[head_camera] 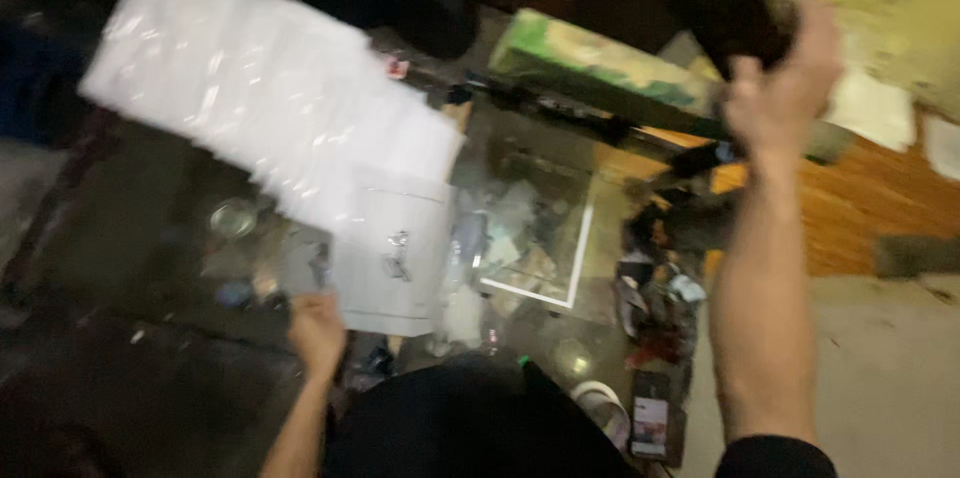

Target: The person performs screen printing by placing a white sheet under a screen frame, using a squeegee to pull ink across the screen, and then lifting the sheet to reveal the printed design. The person repeats this process multiple times, stacking the printed sheets on the table.

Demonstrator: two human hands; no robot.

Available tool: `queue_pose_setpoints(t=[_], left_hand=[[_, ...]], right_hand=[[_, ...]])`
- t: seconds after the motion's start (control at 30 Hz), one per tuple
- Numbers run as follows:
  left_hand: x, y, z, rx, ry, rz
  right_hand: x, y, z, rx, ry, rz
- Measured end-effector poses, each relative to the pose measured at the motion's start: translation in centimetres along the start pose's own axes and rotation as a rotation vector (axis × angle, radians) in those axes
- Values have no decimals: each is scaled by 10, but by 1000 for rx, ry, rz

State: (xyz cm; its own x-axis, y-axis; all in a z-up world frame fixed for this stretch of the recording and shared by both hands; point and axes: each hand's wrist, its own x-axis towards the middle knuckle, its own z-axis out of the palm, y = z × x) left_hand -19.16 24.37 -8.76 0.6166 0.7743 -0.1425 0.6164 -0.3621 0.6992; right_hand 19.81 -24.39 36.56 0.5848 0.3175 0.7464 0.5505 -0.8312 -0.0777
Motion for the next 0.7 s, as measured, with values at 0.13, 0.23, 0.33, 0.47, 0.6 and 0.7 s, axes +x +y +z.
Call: queue_pose_setpoints(t=[0.13, 0.23, 0.33, 0.47, 0.6, 0.7], left_hand=[[40, -86, -96, -52, 278, 20], [70, -95, -143, -23, 378, 118], [85, -71, -153, 173, 302, -193], [101, 32, -109, 421, 260, -7], [130, 130, -12, 446, -188, 749], [132, 169, 49, 520, -578, 927]], right_hand=[[3, 15, 1, 2, -22, -62], [-2, 32, 12, 75, -78, 75], [-4, 43, 20, 209, -118, 132], [-2, 33, 10, 20, -94, 66], [-4, 28, 8, -72, -93, 82], [-1, 11, -1, -29, -125, 149]])
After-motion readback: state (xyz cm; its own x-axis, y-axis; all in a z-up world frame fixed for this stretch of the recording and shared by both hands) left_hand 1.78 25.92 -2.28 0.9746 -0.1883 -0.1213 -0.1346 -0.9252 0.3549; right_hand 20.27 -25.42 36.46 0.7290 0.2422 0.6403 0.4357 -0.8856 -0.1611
